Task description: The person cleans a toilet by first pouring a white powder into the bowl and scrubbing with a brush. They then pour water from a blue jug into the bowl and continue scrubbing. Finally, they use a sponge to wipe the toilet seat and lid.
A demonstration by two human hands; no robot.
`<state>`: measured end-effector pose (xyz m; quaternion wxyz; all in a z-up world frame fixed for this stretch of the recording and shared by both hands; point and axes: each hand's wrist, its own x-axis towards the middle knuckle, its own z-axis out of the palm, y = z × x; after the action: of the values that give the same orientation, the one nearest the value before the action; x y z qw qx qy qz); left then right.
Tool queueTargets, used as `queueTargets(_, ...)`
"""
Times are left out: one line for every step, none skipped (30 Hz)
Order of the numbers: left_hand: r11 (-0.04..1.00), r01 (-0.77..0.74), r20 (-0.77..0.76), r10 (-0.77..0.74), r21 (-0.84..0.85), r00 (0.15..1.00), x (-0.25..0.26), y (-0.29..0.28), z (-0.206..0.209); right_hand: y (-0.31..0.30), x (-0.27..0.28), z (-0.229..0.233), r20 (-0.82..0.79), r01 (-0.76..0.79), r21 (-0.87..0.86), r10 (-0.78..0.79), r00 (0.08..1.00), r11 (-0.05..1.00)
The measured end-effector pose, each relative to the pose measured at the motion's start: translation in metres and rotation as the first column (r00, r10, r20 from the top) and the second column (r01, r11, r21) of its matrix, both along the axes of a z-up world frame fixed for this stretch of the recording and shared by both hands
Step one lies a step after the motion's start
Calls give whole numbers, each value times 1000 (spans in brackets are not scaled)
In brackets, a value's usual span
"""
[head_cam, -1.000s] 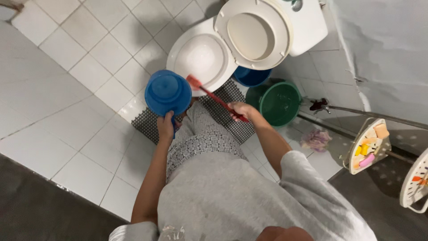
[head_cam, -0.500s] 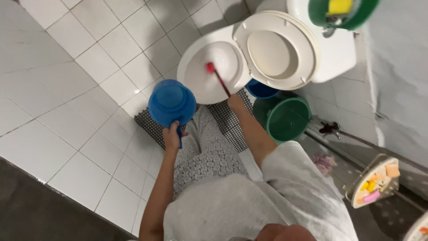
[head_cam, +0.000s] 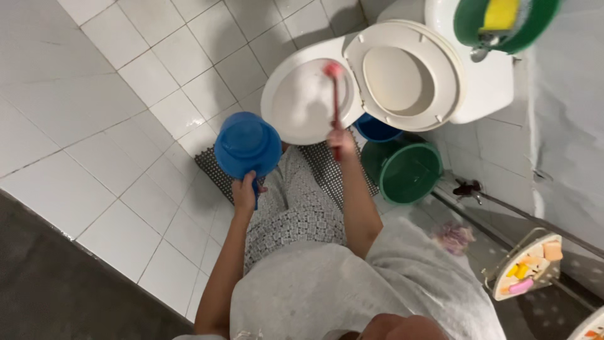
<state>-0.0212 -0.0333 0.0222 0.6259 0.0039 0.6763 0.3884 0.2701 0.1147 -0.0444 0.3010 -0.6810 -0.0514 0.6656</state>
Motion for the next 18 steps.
queueTargets(1000,-1,-8,1,-17,1000,-2,5,3,-4,0,-1,-102,-35,5,35,994,999)
queueTargets(1000,-7,-14,6,-29,1000,-3,11,4,-1,1,-4,-183,-75,19,78,980,997)
queueTargets(1000,-5,-13,5,0,1000,-4,19,4,2,1,-10,-220,-110,15,110,969,994)
queueTargets(1000,2,-14,-2,14,1000,-7,20,9,-2,1,-13,-151,-119,-65,108,983,991)
queueTargets(1000,9,-16,-9,28,1000,-10,21,14,-7,-2,-17,-56,-129,-201,120,991,971)
queueTargets(1000,4,-19,-3,27,1000,-10,24,17,-3,0,-21,-59,-44,-161,35,998,986)
queueTargets(1000,-2,-22,3,27,1000,-9,27,20,-2,0,-23,-67,42,-122,-51,996,992)
queueTargets(1000,0,-23,1,18,1000,-9,25,25,-7,0,-22,-76,136,-91,-143,987,986)
queueTargets(999,12,-35,-10,48,999,-8,23,30,-13,2,-17,-59,-16,-125,9,998,992)
queueTargets(995,30,-52,-25,92,998,-11,30,29,-9,-2,-17,-69,-155,-123,147,987,980)
queueTargets(990,48,-70,-39,136,997,-13,38,28,-4,-1,-16,-77,-278,-118,270,960,953)
queueTargets(989,57,-66,-49,133,997,-12,35,31,-12,1,-11,-78,-337,-130,329,941,933)
queueTargets(989,66,-62,-58,130,996,-12,32,33,-18,4,-5,-58,-297,-148,291,955,943)
queueTargets(988,67,-63,-59,140,996,-12,36,32,-12,7,-2,-29,-269,-148,268,963,952)
queueTargets(987,69,-61,-60,148,996,-12,39,31,-7,8,-1,8,-222,-136,225,974,965)
queueTargets(987,67,-55,-60,147,997,-12,36,32,-6,12,3,30,-172,-128,177,984,977)
queueTargets(987,66,-49,-60,145,997,-11,31,35,-7,14,5,41,-165,-120,171,984,979)
queueTargets(987,71,-46,-65,145,997,-13,34,35,-2,14,5,39,-207,-106,212,976,973)
